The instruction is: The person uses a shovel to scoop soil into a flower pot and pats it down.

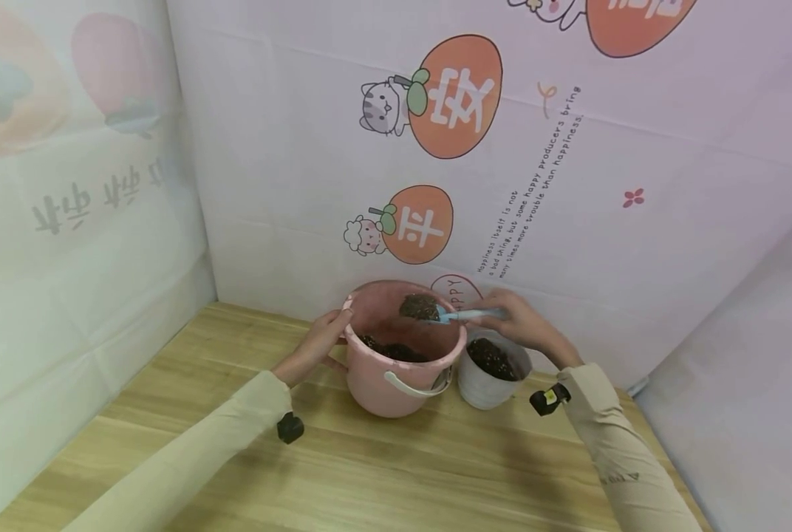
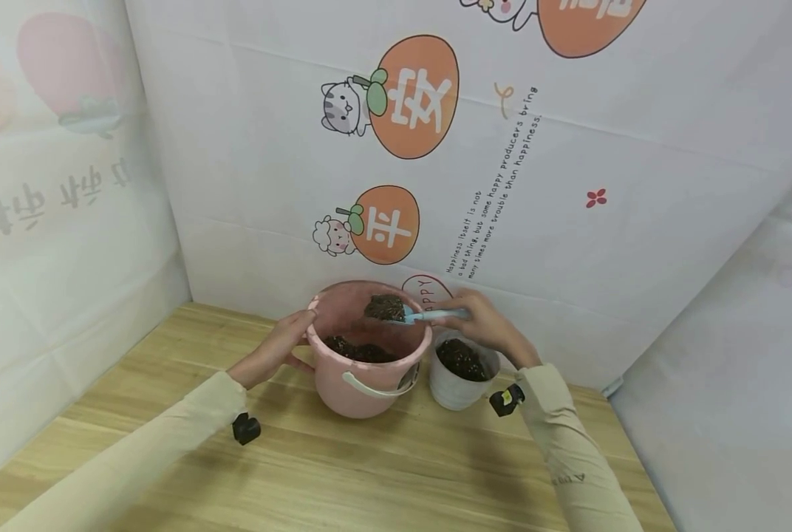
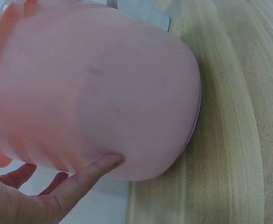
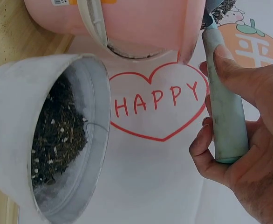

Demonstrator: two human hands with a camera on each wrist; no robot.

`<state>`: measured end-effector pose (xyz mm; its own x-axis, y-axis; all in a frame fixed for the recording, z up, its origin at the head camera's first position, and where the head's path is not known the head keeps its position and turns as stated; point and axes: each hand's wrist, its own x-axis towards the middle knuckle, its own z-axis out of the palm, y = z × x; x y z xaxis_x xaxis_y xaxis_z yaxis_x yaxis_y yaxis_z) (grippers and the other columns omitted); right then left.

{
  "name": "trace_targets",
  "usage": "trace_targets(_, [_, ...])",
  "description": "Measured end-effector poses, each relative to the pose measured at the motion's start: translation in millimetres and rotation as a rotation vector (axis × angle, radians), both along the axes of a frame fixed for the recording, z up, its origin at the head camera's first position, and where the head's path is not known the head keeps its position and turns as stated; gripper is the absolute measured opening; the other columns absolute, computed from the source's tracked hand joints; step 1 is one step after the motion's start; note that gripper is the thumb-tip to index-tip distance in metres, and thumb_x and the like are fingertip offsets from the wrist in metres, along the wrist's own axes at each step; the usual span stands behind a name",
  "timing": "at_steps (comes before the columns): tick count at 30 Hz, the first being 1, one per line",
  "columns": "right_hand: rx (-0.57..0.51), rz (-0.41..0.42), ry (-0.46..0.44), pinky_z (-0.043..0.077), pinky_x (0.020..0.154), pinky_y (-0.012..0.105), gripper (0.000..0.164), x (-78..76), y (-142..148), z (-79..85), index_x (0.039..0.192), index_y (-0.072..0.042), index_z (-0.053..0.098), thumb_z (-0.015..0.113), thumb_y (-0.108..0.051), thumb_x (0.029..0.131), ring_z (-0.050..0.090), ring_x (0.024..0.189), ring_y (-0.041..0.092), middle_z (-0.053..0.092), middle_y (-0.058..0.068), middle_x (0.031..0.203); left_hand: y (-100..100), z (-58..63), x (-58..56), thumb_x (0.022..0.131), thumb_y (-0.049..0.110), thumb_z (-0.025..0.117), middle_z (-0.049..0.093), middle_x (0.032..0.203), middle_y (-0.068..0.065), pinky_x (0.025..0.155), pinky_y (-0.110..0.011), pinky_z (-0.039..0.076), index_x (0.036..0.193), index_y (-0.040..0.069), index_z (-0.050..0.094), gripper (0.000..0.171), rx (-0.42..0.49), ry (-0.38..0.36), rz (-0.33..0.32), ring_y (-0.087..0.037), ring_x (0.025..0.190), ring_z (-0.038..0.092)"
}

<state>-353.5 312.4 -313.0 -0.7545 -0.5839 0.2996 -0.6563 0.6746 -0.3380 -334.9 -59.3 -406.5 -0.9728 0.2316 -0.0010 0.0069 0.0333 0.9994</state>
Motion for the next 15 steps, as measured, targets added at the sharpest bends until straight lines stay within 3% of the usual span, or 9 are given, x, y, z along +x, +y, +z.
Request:
trace_targets(9, [0.0,-0.052,-0.021,0.054,0.089,0.042,0.02,2.3,13.9,4.0,0.115,-0.004,0.079,0.073,-0.008,0.097,0.064,0.101,0.026,0.077,0.009,0.108,0.1,2.1,1.0,0.111,0.046,0.041,0.037,0.161,-0.026,0.072,-0.056,0.067,0.156,0.001,0.04,0.064,0.005,-0.003,-0.007,-0.051,0.14,0.048])
trace_targets(15, [0.008,-0.036,0.002,0.054,0.084,0.036,0.018,3.1,22.5,6.1,0.113,-0.004,0.08,0.073,-0.007,0.097,0.063,0.094,0.02,0.077,0.007,0.103,0.0,0.9,0.8,0.111,0.046,0.041,0.038,0.161,-0.027,0.071,-0.056,0.068,0.155,0.001,0.041,0.063,0.01,-0.005,-0.003,-0.051,0.139,0.048])
